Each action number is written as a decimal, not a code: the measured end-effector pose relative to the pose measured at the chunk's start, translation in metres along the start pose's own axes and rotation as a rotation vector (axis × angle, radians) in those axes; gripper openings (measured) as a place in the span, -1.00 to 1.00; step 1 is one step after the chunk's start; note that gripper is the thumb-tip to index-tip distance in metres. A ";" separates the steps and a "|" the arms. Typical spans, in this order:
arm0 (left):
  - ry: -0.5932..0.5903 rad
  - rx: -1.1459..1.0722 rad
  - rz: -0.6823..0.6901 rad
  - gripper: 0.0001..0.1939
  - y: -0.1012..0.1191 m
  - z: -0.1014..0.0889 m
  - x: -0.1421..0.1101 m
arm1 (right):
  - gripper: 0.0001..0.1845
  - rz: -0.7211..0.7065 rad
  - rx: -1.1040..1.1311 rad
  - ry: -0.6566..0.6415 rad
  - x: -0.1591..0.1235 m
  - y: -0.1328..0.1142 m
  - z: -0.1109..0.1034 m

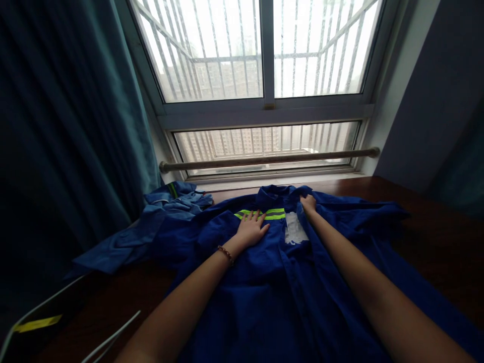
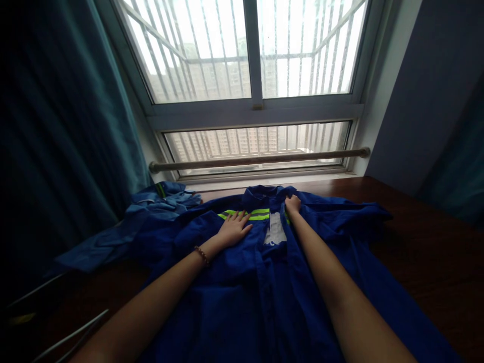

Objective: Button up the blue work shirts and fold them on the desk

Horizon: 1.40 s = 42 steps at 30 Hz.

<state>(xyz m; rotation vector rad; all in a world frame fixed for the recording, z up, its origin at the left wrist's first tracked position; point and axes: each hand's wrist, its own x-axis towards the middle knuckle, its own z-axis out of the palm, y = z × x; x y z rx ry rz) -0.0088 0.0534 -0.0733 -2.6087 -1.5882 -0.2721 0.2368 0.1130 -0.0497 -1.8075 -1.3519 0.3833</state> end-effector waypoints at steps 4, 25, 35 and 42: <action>0.044 0.065 0.017 -0.47 0.009 -0.010 0.001 | -0.52 0.035 0.159 -0.051 -0.001 -0.006 -0.004; 0.213 -0.661 0.056 -0.82 0.053 0.000 0.024 | -0.77 -0.243 -0.165 -0.356 -0.121 -0.026 -0.020; 0.160 -0.744 -0.034 -0.78 0.045 0.008 0.037 | -0.81 0.038 0.073 -0.328 -0.089 -0.019 -0.015; 0.195 -0.779 -0.068 -0.91 0.046 0.008 0.035 | -0.64 0.134 0.443 -0.157 -0.063 -0.008 -0.002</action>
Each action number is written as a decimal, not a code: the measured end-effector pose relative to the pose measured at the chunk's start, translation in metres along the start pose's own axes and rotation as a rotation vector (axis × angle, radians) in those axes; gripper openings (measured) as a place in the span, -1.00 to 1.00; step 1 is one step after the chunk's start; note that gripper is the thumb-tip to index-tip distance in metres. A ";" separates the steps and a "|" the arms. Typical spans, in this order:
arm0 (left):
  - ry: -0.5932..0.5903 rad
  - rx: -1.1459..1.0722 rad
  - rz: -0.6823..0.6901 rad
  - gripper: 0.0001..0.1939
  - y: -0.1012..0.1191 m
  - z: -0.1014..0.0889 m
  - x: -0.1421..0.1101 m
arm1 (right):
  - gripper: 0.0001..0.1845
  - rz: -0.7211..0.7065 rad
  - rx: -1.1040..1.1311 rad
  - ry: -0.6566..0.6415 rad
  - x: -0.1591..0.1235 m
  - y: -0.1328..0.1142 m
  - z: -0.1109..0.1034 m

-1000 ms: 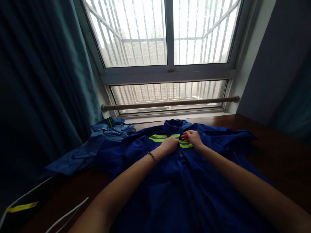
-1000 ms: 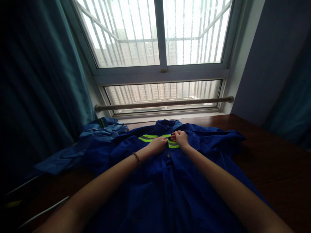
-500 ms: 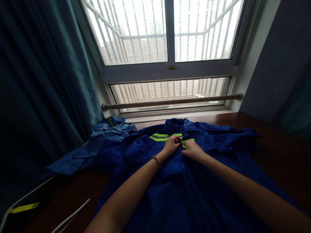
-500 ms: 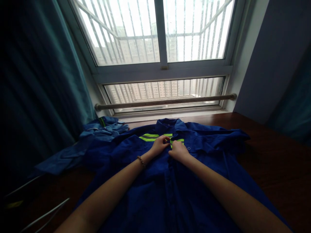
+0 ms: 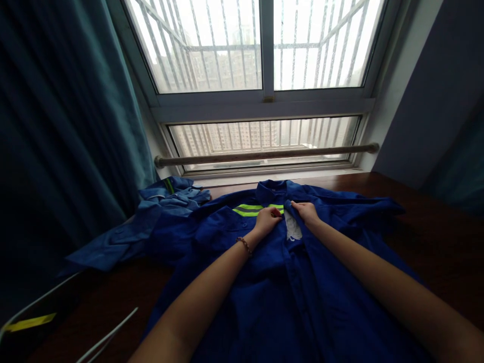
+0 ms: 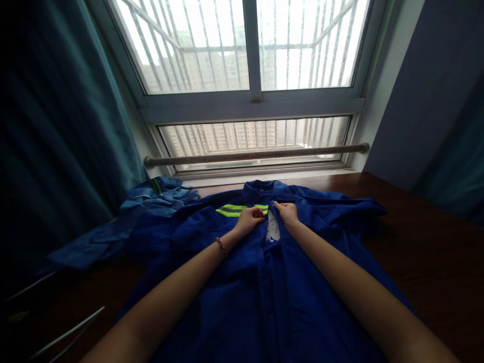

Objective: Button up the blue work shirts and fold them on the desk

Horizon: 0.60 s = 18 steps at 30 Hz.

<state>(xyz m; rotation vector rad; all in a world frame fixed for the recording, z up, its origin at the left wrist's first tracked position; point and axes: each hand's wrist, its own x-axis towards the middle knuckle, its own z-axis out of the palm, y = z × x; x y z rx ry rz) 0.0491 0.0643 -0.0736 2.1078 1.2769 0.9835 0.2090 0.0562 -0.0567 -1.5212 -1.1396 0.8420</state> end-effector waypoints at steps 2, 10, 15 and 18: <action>0.018 -0.006 -0.005 -0.93 0.000 0.000 -0.001 | -0.62 -0.013 0.053 0.010 0.006 0.003 0.003; 0.107 0.013 -0.045 -0.91 0.003 -0.003 -0.001 | -0.74 -0.108 0.068 -0.060 0.022 0.008 0.013; 0.093 -0.076 -0.044 -0.94 0.008 -0.003 -0.003 | -0.68 -0.153 0.095 -0.204 -0.002 0.010 0.004; 0.073 -0.300 -0.104 -0.95 0.009 -0.001 -0.004 | -0.63 -0.124 0.182 -0.314 -0.008 0.007 -0.001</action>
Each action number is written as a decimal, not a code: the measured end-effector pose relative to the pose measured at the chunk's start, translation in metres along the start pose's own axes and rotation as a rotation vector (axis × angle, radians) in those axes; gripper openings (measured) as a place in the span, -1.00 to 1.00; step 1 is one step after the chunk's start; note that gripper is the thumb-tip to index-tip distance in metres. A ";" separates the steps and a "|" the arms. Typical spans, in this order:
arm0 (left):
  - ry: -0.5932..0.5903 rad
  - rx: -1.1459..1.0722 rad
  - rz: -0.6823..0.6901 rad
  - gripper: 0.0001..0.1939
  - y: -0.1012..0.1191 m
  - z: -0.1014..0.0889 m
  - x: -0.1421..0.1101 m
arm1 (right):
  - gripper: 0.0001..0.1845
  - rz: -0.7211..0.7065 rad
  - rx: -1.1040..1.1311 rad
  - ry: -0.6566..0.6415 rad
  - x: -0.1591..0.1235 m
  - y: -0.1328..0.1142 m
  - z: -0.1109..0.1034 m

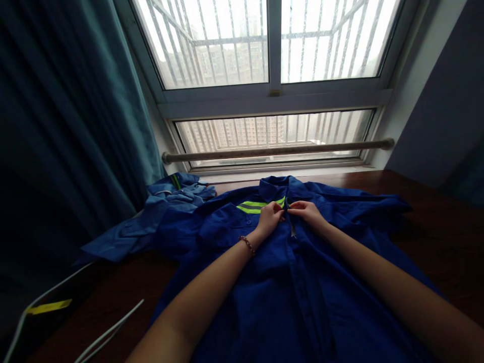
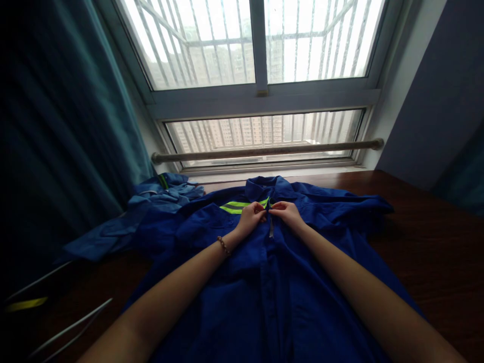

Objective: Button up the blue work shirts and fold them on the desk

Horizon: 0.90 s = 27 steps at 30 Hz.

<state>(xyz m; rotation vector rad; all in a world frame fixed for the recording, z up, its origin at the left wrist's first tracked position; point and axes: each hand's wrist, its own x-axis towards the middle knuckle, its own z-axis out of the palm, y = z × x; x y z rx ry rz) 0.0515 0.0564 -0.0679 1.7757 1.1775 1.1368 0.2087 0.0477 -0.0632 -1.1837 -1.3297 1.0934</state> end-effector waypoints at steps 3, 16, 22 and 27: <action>-0.004 -0.203 -0.082 -0.93 0.000 0.000 0.000 | -0.61 0.032 0.104 -0.052 -0.001 -0.004 -0.001; -0.059 -0.455 -0.244 -0.79 0.002 -0.007 0.001 | -0.60 -0.029 0.206 -0.075 -0.001 -0.001 0.003; -0.060 -0.506 -0.273 -0.80 0.007 -0.009 -0.002 | -0.69 -0.212 -0.070 0.029 -0.010 -0.004 0.006; -0.082 -0.580 -0.303 -0.84 0.016 -0.011 -0.004 | -0.76 -0.365 -0.295 0.162 -0.017 -0.014 0.012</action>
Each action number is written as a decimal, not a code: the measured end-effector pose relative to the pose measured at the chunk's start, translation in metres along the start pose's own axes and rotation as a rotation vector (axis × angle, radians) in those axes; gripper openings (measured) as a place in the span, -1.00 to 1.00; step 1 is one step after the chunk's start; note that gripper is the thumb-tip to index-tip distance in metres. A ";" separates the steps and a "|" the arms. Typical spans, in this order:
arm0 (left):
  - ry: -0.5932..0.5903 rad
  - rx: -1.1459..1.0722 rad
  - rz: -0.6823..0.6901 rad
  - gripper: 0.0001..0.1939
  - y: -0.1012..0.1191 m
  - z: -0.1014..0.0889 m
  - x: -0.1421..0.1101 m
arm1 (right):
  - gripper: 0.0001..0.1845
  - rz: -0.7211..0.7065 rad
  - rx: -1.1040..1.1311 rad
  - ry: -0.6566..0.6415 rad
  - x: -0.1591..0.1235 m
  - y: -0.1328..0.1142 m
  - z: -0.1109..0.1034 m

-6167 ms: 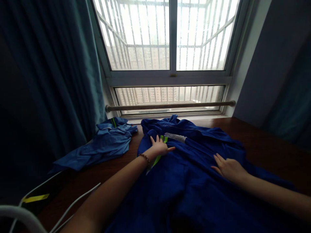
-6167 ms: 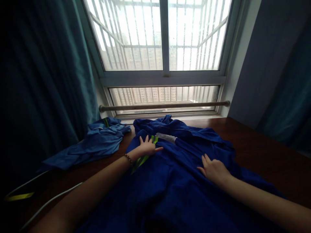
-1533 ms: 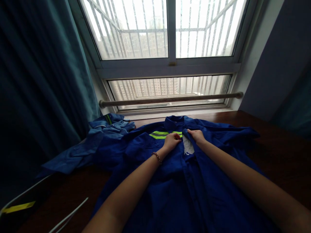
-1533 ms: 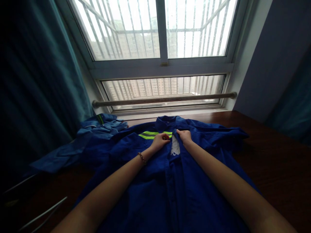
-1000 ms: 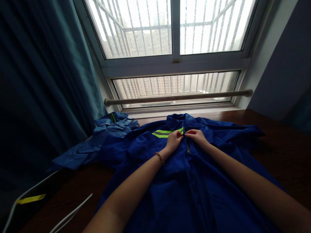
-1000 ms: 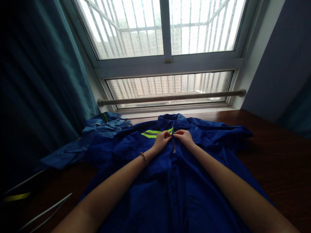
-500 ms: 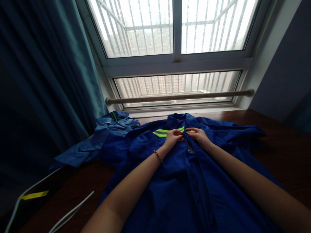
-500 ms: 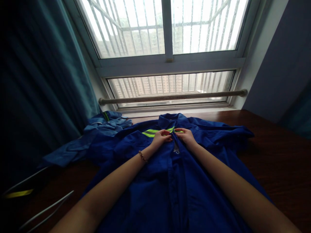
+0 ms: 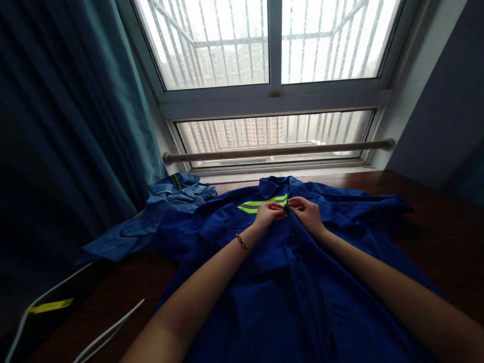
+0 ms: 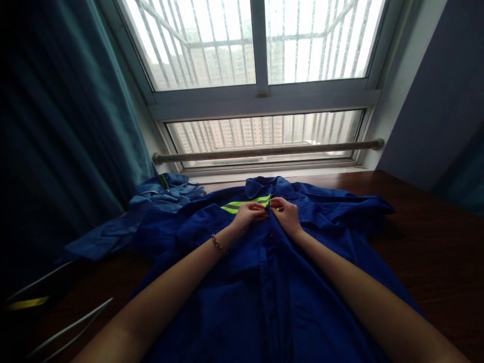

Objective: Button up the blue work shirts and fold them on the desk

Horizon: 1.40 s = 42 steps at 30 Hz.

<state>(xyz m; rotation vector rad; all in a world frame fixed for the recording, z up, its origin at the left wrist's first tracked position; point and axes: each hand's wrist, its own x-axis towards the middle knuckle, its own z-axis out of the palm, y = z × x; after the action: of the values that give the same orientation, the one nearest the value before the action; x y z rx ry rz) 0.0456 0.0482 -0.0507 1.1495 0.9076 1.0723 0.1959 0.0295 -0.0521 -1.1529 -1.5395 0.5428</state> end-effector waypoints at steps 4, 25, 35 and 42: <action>0.002 -0.020 0.019 -0.86 -0.002 0.004 -0.001 | -0.78 -0.075 -0.099 -0.012 0.001 -0.001 0.001; 0.236 -0.126 -0.033 -0.85 -0.014 0.009 0.004 | -0.76 -0.170 -0.198 -0.029 -0.004 0.007 0.011; 0.281 -0.147 0.028 -0.67 -0.015 0.010 0.004 | -0.75 -0.078 -0.105 -0.039 -0.005 0.006 0.011; 0.172 -0.045 0.169 -0.66 -0.022 0.007 0.003 | -0.77 0.054 0.065 -0.094 0.001 0.018 0.007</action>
<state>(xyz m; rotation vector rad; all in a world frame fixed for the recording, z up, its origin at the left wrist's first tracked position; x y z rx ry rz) 0.0569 0.0482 -0.0712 1.1235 0.9265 1.3392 0.1963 0.0394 -0.0683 -1.1351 -1.5629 0.6867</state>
